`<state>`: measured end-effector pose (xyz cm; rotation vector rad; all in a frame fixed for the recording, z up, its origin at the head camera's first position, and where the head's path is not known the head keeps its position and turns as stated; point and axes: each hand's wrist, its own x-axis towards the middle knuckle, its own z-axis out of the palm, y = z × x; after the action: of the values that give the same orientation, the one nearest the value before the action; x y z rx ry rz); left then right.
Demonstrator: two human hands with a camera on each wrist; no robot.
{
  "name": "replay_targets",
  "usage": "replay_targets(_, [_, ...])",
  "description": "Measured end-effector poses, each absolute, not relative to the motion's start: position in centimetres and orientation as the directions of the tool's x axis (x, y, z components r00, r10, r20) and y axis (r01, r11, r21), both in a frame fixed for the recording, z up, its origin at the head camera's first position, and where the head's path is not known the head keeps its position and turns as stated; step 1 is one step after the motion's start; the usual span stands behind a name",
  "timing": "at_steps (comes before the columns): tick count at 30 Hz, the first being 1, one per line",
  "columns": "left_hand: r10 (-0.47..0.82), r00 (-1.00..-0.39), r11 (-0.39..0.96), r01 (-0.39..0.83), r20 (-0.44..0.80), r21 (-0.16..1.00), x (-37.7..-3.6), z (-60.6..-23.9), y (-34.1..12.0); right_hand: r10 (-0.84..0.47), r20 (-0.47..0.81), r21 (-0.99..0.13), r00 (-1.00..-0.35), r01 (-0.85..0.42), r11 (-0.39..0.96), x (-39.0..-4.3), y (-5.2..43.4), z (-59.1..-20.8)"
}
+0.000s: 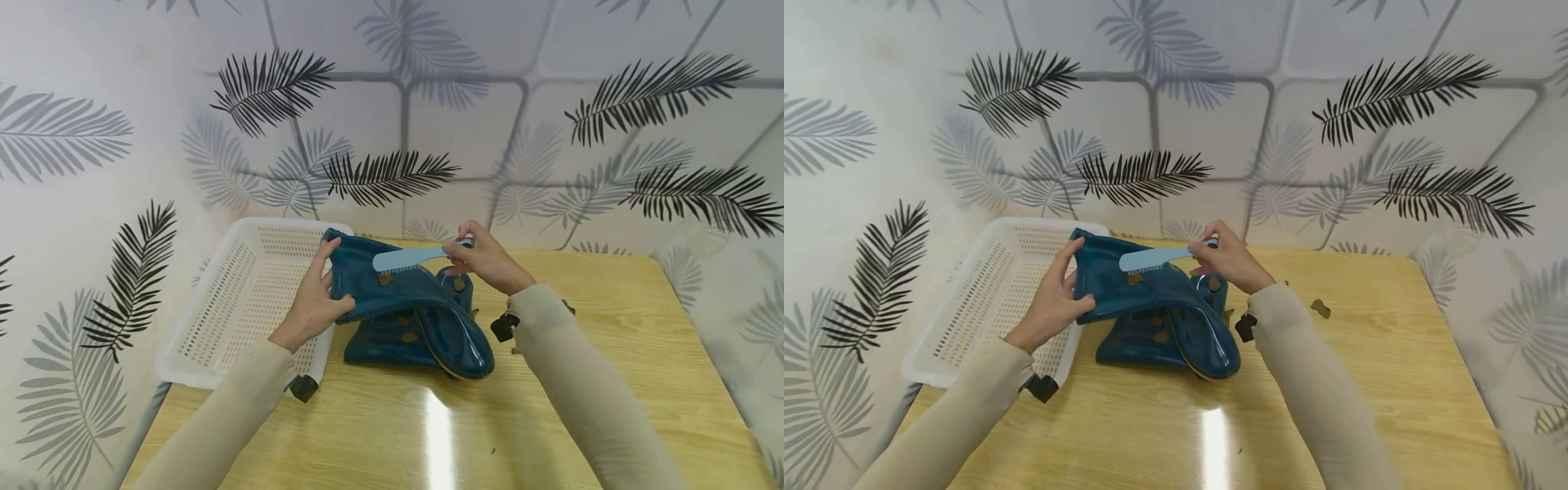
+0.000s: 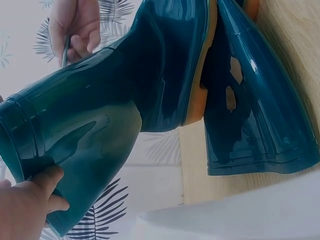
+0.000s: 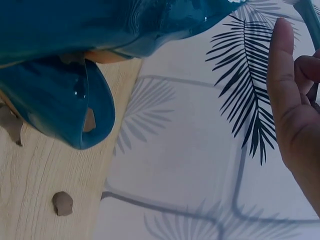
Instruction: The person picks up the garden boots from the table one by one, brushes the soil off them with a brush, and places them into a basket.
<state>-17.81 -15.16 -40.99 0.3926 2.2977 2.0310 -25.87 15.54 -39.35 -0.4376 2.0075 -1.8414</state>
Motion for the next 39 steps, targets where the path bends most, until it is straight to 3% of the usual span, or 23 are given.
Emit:
replay_targets(4, [0.226, -0.965, 0.105, 0.159, 0.132, 0.982, -17.8, -40.8, -15.0, -0.487, -0.091, -0.994, -0.869, 0.047, 0.102, -26.0, 14.7, -39.6])
replay_targets(14, [0.227, -0.964, 0.107, 0.162, 0.135, 0.981, -17.6, -41.1, -15.0, -0.47, -0.202, -0.948, -0.859, 0.051, 0.315, -26.3, 15.7, -41.3])
replay_targets(26, [0.225, -0.967, 0.111, 0.15, 0.122, 0.983, -17.4, -41.3, -15.2, -0.448, -0.149, -0.984, -0.882, 0.088, 0.154, -26.3, 15.9, -40.6])
replay_targets(39, [0.217, -0.969, 0.116, 0.145, 0.117, 0.983, -17.3, -41.5, -15.5, -0.386, -0.172, -0.964, -0.906, 0.073, 0.257, -26.6, 18.1, -41.3])
